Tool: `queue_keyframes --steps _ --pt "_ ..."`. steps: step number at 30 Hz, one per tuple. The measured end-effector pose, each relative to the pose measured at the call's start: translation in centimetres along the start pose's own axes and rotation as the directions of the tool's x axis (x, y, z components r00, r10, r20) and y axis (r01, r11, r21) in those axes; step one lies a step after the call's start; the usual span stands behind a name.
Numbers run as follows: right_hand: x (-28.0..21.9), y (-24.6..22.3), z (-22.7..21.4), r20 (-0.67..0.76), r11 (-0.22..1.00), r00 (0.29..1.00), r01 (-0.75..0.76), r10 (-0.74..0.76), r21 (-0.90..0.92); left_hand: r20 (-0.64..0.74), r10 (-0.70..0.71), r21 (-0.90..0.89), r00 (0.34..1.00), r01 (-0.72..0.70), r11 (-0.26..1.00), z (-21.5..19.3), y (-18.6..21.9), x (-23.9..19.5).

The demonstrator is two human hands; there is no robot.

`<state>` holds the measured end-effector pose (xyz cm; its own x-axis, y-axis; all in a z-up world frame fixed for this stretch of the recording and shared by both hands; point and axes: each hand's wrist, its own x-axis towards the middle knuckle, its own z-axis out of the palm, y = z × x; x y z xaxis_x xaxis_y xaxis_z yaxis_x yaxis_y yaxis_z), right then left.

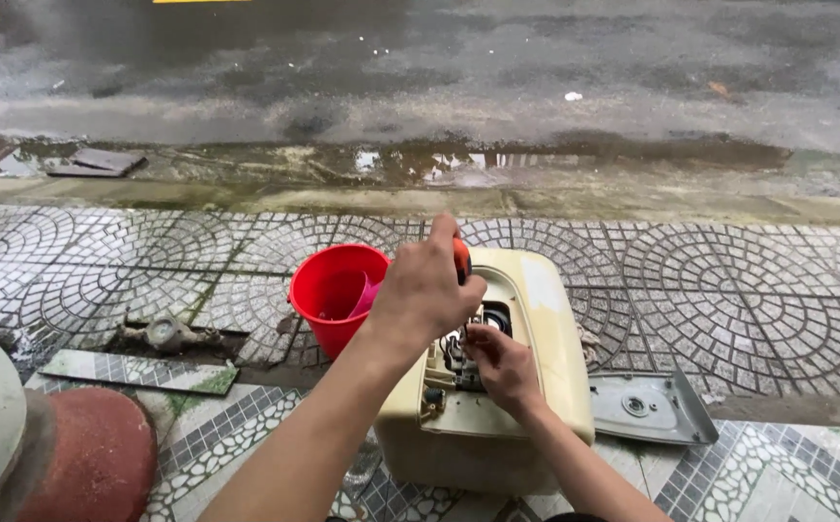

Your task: Repairing the internal components of an appliance using a screwdriver and wrench on an outdoor sidewalk.

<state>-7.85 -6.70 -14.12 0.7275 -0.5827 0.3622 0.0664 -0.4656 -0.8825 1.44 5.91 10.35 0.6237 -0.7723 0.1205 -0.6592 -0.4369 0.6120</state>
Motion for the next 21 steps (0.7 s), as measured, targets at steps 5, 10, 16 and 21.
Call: queue_keyframes --steps 5,10,16,21 --pt "-0.1 0.4 0.0 -0.009 1.000 1.000 -0.002 0.002 0.023 -0.010 0.035 0.001 0.999 -0.035 0.999 0.7 -0.4 0.5" --pt "0.1 1.1 0.0 -0.022 1.000 1.000 0.002 -0.001 0.029 -0.018 0.034 -0.001 0.999 -0.034 0.999 0.6 -0.2 0.5" --pt "1.0 0.5 -1.0 0.002 0.985 0.999 -0.049 0.050 0.168 -0.066 0.050 -0.024 0.997 -0.052 0.998 0.9 -0.8 0.7" --pt "1.8 -0.2 -1.2 -0.018 0.990 0.998 0.064 -0.062 0.124 -0.163 0.071 -0.062 0.984 -0.082 0.995 0.4 -1.0 0.7"
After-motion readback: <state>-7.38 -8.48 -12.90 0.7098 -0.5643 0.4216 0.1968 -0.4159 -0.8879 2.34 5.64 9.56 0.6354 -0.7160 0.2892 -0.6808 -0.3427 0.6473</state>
